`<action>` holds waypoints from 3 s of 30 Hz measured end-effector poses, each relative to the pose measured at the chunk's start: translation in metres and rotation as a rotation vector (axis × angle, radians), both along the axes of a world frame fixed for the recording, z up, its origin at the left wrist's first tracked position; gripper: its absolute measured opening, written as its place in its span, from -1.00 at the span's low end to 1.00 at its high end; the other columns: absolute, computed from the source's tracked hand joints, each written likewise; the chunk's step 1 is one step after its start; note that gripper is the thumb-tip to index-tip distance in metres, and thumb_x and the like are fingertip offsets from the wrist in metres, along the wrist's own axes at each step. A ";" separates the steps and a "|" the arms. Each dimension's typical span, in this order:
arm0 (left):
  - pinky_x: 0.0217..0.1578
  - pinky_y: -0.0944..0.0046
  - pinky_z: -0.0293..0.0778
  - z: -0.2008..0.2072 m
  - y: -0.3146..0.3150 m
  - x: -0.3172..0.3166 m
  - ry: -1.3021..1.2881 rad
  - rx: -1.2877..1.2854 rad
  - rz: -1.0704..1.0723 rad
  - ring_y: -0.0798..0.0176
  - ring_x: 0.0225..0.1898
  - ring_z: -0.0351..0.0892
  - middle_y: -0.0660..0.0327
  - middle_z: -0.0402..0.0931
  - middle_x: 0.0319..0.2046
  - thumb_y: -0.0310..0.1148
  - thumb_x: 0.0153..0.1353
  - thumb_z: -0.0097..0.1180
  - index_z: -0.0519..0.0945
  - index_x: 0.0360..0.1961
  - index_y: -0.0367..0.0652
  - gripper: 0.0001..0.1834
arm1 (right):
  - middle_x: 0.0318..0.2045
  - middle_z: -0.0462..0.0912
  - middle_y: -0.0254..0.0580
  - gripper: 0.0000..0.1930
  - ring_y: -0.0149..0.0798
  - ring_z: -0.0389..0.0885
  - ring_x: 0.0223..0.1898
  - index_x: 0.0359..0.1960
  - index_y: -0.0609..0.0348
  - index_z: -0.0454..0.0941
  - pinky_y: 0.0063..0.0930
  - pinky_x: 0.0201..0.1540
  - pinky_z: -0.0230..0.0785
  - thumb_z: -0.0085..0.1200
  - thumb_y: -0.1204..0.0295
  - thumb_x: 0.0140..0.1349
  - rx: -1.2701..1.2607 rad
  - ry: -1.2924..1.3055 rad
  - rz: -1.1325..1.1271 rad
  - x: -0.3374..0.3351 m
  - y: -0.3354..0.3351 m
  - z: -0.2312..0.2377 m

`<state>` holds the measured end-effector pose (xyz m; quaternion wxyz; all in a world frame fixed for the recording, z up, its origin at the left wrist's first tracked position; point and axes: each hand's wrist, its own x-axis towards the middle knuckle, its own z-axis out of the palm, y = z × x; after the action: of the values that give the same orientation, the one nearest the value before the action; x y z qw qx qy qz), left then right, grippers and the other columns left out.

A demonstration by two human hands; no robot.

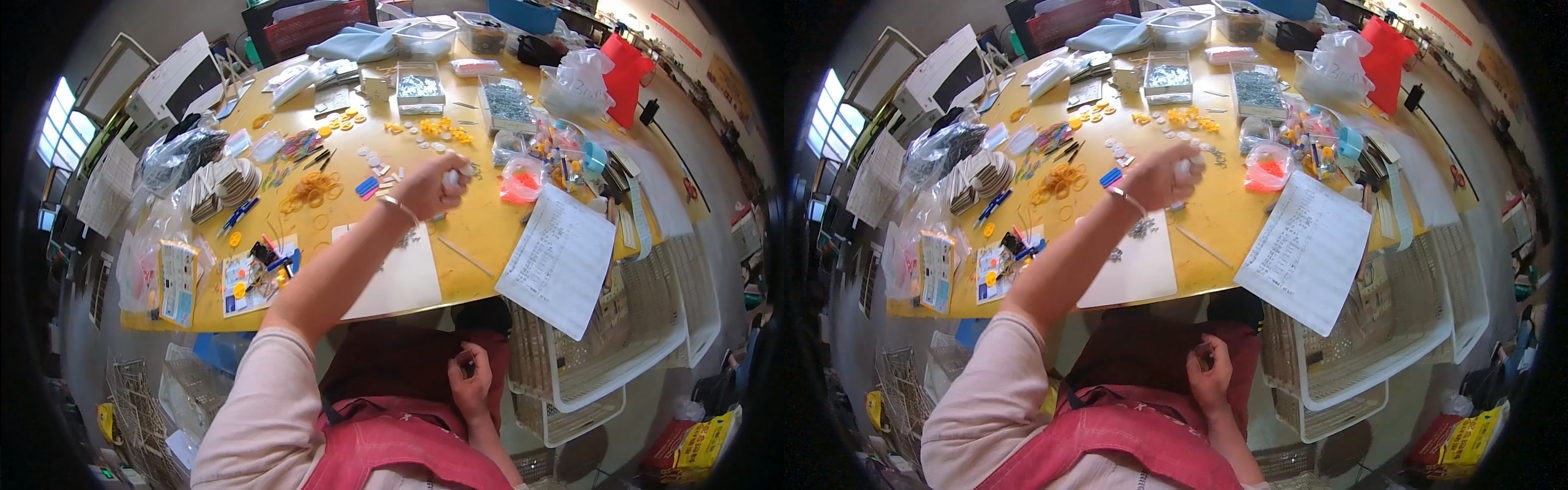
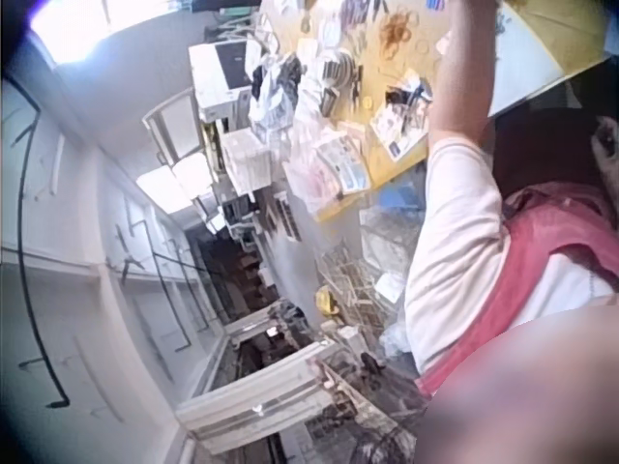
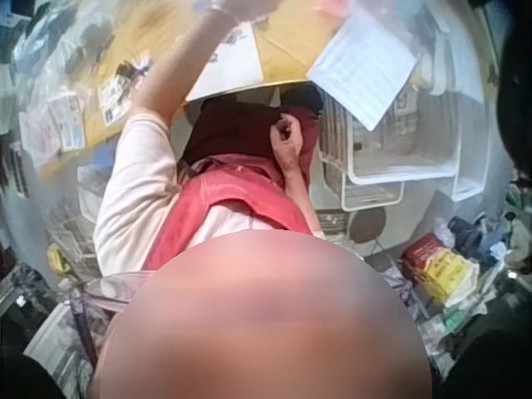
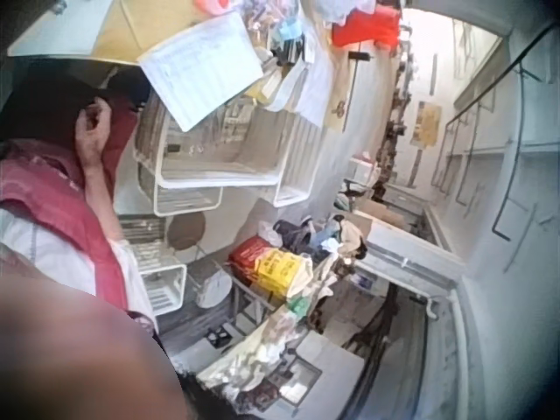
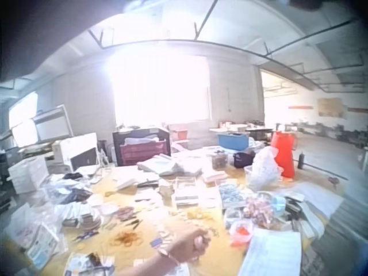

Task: The person sorts and assembles small craft components on a cluttered worktable. They use a wooden stick to move orange and silver pieces on a white card, then handle yellow circular parts and place them into a small plastic bag. The person also picks up and organizes various small items across the table.

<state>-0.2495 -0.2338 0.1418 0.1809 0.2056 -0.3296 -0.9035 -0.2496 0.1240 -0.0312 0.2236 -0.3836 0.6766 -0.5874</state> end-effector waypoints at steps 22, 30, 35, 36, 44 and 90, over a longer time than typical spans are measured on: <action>-0.19 0.19 0.52 -0.093 0.233 0.170 0.100 0.793 0.180 0.26 -0.29 0.49 0.18 0.54 -0.22 -0.37 0.56 0.00 0.54 -0.10 -0.19 -0.86 | -0.29 0.59 -0.28 -0.55 -0.38 0.57 -0.25 0.17 0.24 0.52 -0.44 -0.10 0.51 0.32 0.58 0.23 0.005 0.072 0.078 0.031 0.021 0.017; 0.30 -0.12 0.49 -0.134 0.250 0.187 -0.156 0.647 0.391 -0.07 0.21 0.56 -0.05 0.51 0.16 -0.49 0.54 -0.12 0.44 0.26 -0.34 -0.65 | -0.27 0.61 -0.25 -0.56 -0.35 0.60 -0.22 0.15 0.23 0.53 -0.41 -0.07 0.52 0.31 0.59 0.23 0.027 0.048 0.045 0.028 0.025 0.004; 0.21 0.09 0.65 -0.117 0.248 0.186 -0.144 0.404 0.266 0.09 0.13 0.68 -0.03 0.59 0.17 -0.49 0.58 -0.03 0.42 0.29 -0.36 -0.66 | -0.31 0.59 -0.33 -0.56 -0.44 0.55 -0.27 0.14 0.21 0.53 -0.49 -0.13 0.46 0.35 0.56 0.22 0.012 0.088 0.054 0.025 0.022 0.008; 0.20 0.11 0.66 -0.115 0.249 0.185 -0.141 0.410 0.253 0.10 0.15 0.68 -0.05 0.58 0.20 -0.49 0.55 0.02 0.40 0.32 -0.37 -0.62 | -0.30 0.59 -0.33 -0.56 -0.43 0.56 -0.27 0.14 0.22 0.53 -0.49 -0.12 0.46 0.35 0.56 0.22 0.017 0.100 0.051 0.025 0.023 0.009; -0.03 0.30 0.73 -0.115 0.253 0.184 -0.159 0.442 0.120 0.27 -0.04 0.73 -0.03 0.63 0.17 -0.47 0.52 0.12 0.42 0.33 -0.36 -0.58 | -0.31 0.61 -0.33 -0.56 -0.43 0.57 -0.27 0.14 0.22 0.54 -0.46 -0.13 0.46 0.35 0.57 0.22 0.019 0.086 0.063 0.022 0.022 0.003; 0.10 0.09 0.66 -0.131 0.244 0.179 -0.083 0.521 -0.059 0.18 -0.01 0.69 0.06 0.67 0.03 -0.48 0.47 0.15 0.50 0.23 -0.26 -0.65 | -0.20 0.68 -0.17 -0.55 -0.33 0.68 -0.15 0.19 0.27 0.52 -0.36 0.01 0.57 0.32 0.48 0.28 0.106 0.045 0.073 0.011 0.018 -0.016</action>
<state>-0.0700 0.0103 0.0109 0.0819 0.2725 -0.0987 -0.9536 -0.2391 0.1419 -0.0474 0.2496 -0.4088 0.6972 -0.5335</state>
